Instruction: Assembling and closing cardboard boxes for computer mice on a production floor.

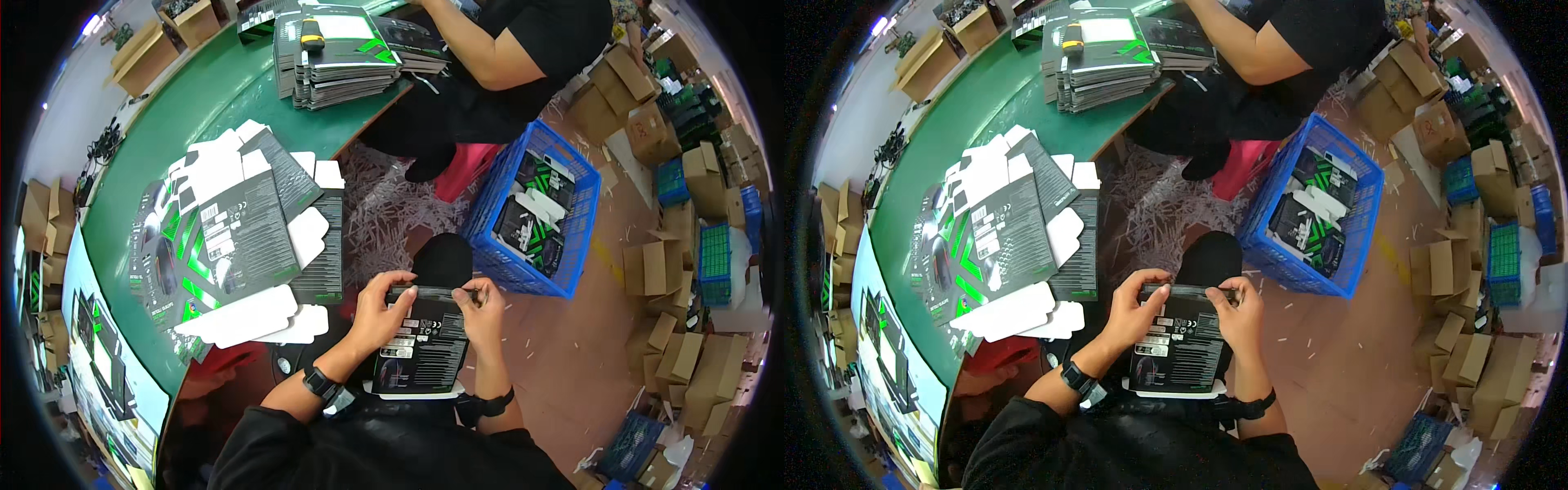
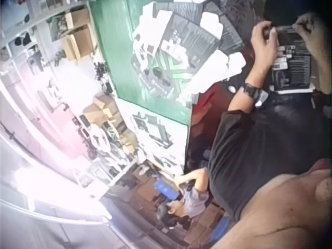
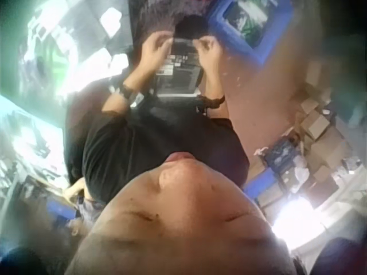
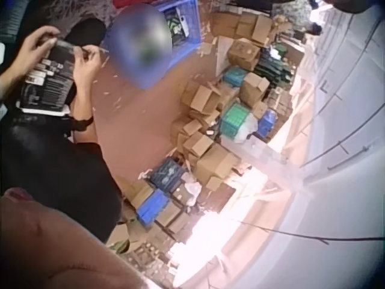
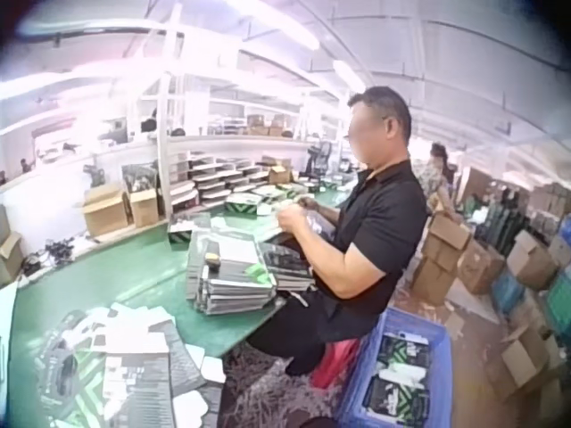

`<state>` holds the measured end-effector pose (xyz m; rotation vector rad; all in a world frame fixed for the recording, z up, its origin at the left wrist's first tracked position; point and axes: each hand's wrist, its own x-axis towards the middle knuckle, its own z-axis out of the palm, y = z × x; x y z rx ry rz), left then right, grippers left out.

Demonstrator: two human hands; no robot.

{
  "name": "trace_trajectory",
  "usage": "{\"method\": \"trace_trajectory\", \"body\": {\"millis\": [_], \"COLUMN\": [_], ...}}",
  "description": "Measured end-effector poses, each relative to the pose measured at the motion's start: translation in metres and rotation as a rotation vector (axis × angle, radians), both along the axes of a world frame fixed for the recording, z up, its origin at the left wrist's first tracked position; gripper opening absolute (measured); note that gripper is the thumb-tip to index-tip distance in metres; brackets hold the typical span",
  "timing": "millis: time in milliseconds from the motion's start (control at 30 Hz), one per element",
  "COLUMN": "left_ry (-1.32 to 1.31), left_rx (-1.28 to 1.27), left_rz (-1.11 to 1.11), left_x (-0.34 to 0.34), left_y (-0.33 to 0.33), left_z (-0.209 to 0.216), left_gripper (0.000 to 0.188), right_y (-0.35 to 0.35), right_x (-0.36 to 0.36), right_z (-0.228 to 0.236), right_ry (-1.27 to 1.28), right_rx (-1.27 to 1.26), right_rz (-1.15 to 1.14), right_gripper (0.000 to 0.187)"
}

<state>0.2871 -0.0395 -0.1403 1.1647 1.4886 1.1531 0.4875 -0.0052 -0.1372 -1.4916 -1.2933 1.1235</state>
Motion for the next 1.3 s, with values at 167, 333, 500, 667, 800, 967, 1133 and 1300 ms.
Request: {"method": "trace_trajectory", "body": {"millis": [167,333,500,667,800,967,1133,1300], "left_ry": [-0.163,-0.178,-0.447,-0.310,-0.239,-0.203,-0.239,-0.261], "left_rx": [-0.173,-0.107,-0.122,0.079,0.218,0.207,0.198,0.222], "left_rz": [0.033,-0.062,-0.217,-0.285,-0.251,-0.212,-0.194,-0.217], "left_x": [0.000,-0.008,-0.015,-0.020,-0.019,-0.018,-0.018,-0.016], "left_y": [-0.005,-0.004,-0.005,-0.008,-0.009,-0.013,-0.014,-0.013], "left_z": [0.002,0.007,0.002,0.000,0.007,0.007,0.006,0.003], "left_gripper": [0.024,0.018,0.017,0.018,0.017,0.015,0.013,0.010], "right_y": [-0.011,-0.015,-0.017,-0.017,-0.019,-0.021,-0.024,-0.023], "right_x": [-0.003,-0.005,-0.002,0.002,0.004,0.008,0.010,0.009], "right_z": [-0.004,0.002,0.006,0.009,0.012,0.010,0.012,0.011], "right_ry": [0.118,0.190,0.241,0.313,0.375,0.481,0.535,0.455], "right_rx": [-0.095,-0.093,-0.194,-0.203,-0.168,-0.233,-0.241,-0.236], "right_rz": [-0.006,-0.023,-0.025,0.017,0.053,0.081,0.096,0.080], "right_gripper": [0.023,0.019,0.014,0.011,0.012,0.018,0.019,0.023]}}
